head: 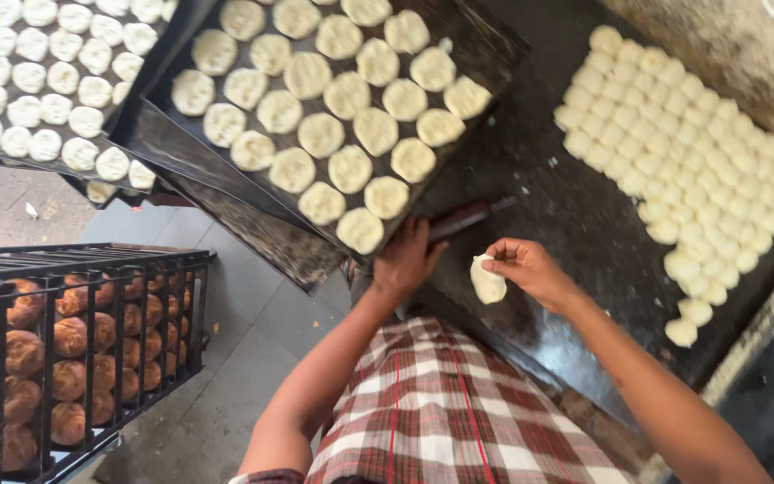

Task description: The person prepares small portions of dough by hand, using a rolling pin to flatten individual pieces before placing them onto a metal baking tray.

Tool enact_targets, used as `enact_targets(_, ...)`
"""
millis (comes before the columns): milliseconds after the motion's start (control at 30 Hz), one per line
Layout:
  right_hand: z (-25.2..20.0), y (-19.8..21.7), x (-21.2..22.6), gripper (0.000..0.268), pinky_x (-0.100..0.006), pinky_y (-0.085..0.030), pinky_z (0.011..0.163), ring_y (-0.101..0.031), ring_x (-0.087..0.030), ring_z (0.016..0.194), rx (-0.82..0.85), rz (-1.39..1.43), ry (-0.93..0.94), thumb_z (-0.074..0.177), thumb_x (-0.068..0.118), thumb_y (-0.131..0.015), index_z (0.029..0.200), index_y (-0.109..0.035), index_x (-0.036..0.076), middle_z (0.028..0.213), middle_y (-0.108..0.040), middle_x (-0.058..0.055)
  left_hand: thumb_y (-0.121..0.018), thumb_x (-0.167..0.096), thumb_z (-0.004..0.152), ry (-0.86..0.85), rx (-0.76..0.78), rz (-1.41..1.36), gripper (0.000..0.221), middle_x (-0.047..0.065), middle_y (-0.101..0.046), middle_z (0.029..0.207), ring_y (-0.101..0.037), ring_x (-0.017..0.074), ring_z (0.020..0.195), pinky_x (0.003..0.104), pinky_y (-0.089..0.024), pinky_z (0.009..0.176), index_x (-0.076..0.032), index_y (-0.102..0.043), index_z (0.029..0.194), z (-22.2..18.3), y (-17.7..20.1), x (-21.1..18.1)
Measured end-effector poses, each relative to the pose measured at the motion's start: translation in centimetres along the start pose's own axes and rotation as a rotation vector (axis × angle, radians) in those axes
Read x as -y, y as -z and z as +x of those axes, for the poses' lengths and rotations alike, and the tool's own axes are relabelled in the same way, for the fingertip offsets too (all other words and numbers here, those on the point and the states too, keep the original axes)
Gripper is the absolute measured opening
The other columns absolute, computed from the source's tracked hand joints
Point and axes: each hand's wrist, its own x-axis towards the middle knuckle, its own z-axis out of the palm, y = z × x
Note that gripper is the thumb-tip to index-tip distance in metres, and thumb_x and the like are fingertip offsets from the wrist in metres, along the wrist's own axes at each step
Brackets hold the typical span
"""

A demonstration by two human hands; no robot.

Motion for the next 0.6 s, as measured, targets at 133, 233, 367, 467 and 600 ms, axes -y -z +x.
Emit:
enact_targets(133, 8.1, -2.2, 11.8, 0.011, -0.030, -0.056, 0.076, -0.067, -0.010, 0.087, 0.094, 0.195, 0.023, 0.098, 0.015, -0.069, 0.106, -0.069, 0.008, 0.097, -0.071, 0.000, -0.067, -0.047, 0.096, -0.211, 0.018, -0.030, 0.058, 0.026, -0.058, 0.126, -0.057, 0.0447, 0.118, 0.053, -0.047, 0.102, -0.003, -0.057, 0.133, 0.2, -4.8, 4.1)
enact_targets(233, 19.3, -5.1, 21.4, 0.015, -0.028, -0.054, 0.076, -0.064, -0.007, 0.090, -0.041, 0.266, 0.417, 0.109, 0.023, -0.064, 0.114, -0.067, 0.009, 0.100, -0.067, 0.003, -0.066, -0.043, 0.097, -0.230, 0.066, -0.196, 0.065, 0.034, -0.053, 0.137, -0.049, 0.0509, 0.130, 0.055, -0.040, 0.113, 0.003, -0.051, 0.140, 0.3, -9.7, 5.5)
enact_targets(367, 34.9, -7.9, 30.3, 0.024, -0.027, -0.047, 0.072, -0.060, -0.007, 0.080, -0.507, -0.423, 1.001, 0.115, 0.027, -0.055, 0.117, -0.070, 0.009, 0.099, -0.073, -0.001, -0.072, -0.034, 0.090, -0.221, 0.083, -0.066, 0.056, 0.029, -0.059, 0.129, -0.054, 0.0499, 0.124, 0.060, -0.041, 0.108, 0.000, -0.061, 0.132, 0.1, -8.8, 5.1)
enact_targets(467, 41.1, -9.9, 31.5, 0.029, -0.040, -0.049, 0.077, -0.066, -0.005, 0.092, -1.059, -1.371, 1.545, 0.114, 0.026, -0.033, 0.109, -0.061, 0.024, 0.101, -0.068, 0.009, -0.070, -0.026, 0.095, -0.327, -0.026, 0.002, 0.044, 0.024, -0.062, 0.131, -0.058, 0.0448, 0.127, 0.058, -0.043, 0.113, -0.005, -0.065, 0.132, -0.1, -4.0, 5.1)
enact_targets(600, 40.7, -10.2, 30.9, 0.027, -0.039, -0.046, 0.078, -0.062, -0.025, 0.089, -0.993, -0.532, 1.367, 0.120, 0.017, -0.040, 0.112, -0.063, 0.007, 0.104, -0.067, -0.008, -0.070, -0.029, 0.090, -0.408, -0.063, -0.085, 0.048, 0.028, -0.063, 0.129, -0.058, 0.0488, 0.124, 0.059, -0.042, 0.108, -0.001, -0.067, 0.128, 0.8, -1.2, 5.0)
